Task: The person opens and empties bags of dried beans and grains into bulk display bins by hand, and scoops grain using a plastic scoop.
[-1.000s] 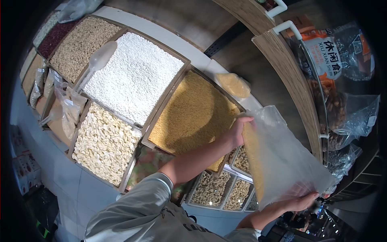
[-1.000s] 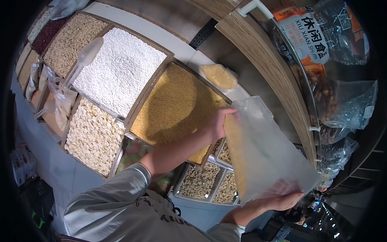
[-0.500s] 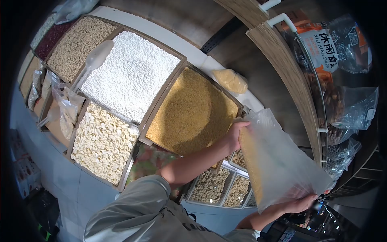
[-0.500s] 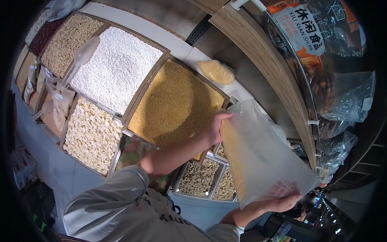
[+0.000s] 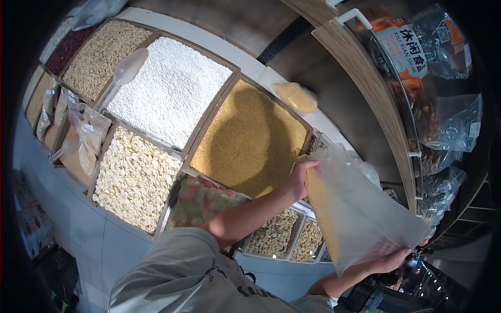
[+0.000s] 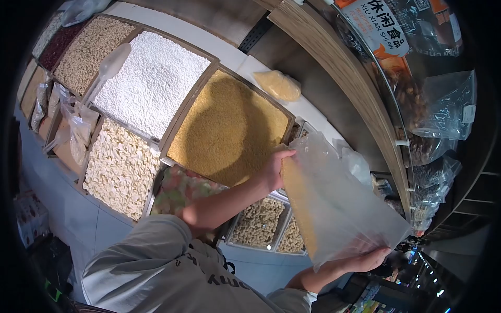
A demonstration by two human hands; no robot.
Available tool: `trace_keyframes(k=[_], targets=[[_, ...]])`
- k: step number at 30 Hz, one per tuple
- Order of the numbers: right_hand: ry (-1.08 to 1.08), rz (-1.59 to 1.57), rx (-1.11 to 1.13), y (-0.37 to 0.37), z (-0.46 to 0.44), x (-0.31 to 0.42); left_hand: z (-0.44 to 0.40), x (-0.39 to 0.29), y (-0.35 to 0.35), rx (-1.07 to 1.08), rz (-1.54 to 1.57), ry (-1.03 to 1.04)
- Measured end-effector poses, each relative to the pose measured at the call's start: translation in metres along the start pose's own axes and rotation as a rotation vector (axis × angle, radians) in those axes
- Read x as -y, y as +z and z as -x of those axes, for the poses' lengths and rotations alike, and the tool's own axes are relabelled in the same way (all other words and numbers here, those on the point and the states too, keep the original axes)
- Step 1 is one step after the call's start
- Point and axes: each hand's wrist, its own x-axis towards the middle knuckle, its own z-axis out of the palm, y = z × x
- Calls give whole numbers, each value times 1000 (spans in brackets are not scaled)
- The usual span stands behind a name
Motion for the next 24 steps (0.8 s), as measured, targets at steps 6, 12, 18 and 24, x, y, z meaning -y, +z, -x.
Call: trace_keyframes(k=[6, 12, 18, 24], targets=[[82, -66, 23, -4, 6, 13, 9, 6, -8, 14, 3, 3], [94, -46, -31, -9, 7, 20, 32, 12, -5, -12, -19, 64], [58, -30, 18, -20, 8, 18, 35, 18, -19, -18, -10, 89], [113, -81, 16, -11, 16, 30, 50, 10, -16, -45, -40, 85]])
